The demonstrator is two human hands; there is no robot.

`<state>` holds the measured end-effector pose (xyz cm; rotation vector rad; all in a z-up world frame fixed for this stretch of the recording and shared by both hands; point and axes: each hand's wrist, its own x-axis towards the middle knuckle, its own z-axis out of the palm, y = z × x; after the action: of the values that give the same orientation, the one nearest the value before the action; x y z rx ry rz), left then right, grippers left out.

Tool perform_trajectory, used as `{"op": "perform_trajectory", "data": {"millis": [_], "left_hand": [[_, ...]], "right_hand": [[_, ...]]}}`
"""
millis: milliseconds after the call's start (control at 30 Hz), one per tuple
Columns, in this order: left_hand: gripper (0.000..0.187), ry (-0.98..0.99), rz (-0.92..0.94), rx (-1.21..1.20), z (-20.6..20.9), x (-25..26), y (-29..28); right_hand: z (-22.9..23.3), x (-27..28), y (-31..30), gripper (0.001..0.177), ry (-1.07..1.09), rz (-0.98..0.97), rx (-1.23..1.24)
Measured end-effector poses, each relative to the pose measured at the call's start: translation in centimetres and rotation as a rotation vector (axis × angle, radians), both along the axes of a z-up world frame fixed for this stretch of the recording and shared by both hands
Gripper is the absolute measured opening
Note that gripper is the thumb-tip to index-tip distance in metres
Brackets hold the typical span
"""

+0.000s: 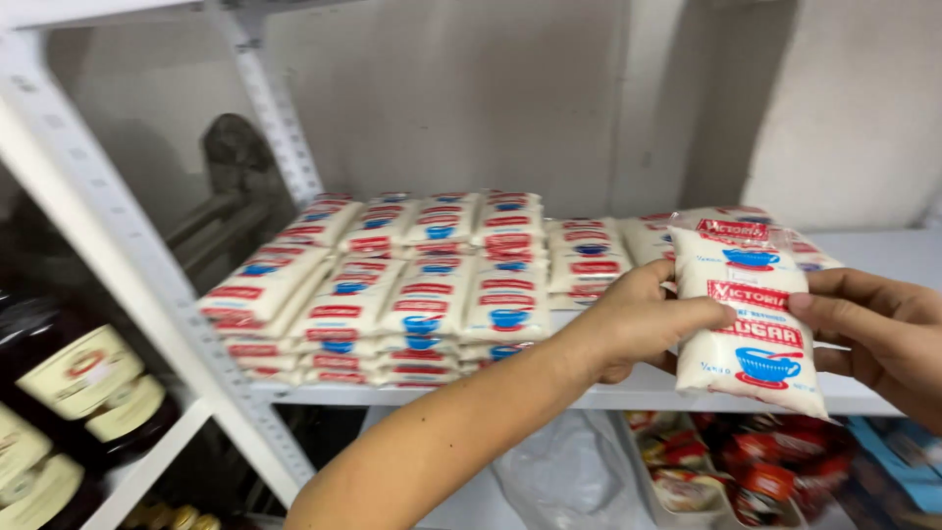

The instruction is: The person takes packets of sugar from a cardboard box and places them onto a white metal shelf. They arrange the packets in neat rows, filling the available space on the shelf next to bottles of liquor.

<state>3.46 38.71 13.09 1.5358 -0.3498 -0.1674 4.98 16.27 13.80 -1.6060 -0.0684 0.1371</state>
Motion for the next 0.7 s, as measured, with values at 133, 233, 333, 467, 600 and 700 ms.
{"op": "perform_trajectory", "data": {"millis": [133,233,333,467,600,700], "left_hand": [[0.058,-0.037,0.075,0.075,3.4,-1.4,6.0],[0.058,-0.057,0.136,0.146,5.7,-3.1,11.0],[0.059,-0.057,0.217,0.213,7.4,-4.9,15.9],[0.063,-0.087,0.421,0.252,8.4,-7.0,22.3],[0.062,-0.077,0.615,0.296,9.0,-9.1,27.5],[0.059,-0.099,0.733,0.353,7.8,-9.1,31.4]], "right_hand": [[2.4,1.4,5.5,0.039,-0.086,0.093,-0.112],[3.9,2.3,10.0,0.038,-0.104,0.149,-0.14],[5.8,1.4,15.4,0.039,-0.178,0.25,-0.12],[7.7,0.2,22.3,0.04,-0.235,0.369,-0.109],[7.4,1.1,28.7,0.039,-0.245,0.522,-0.032],[6.7,1.7,32.7,0.036,-0.245,0.608,0.001]]}}
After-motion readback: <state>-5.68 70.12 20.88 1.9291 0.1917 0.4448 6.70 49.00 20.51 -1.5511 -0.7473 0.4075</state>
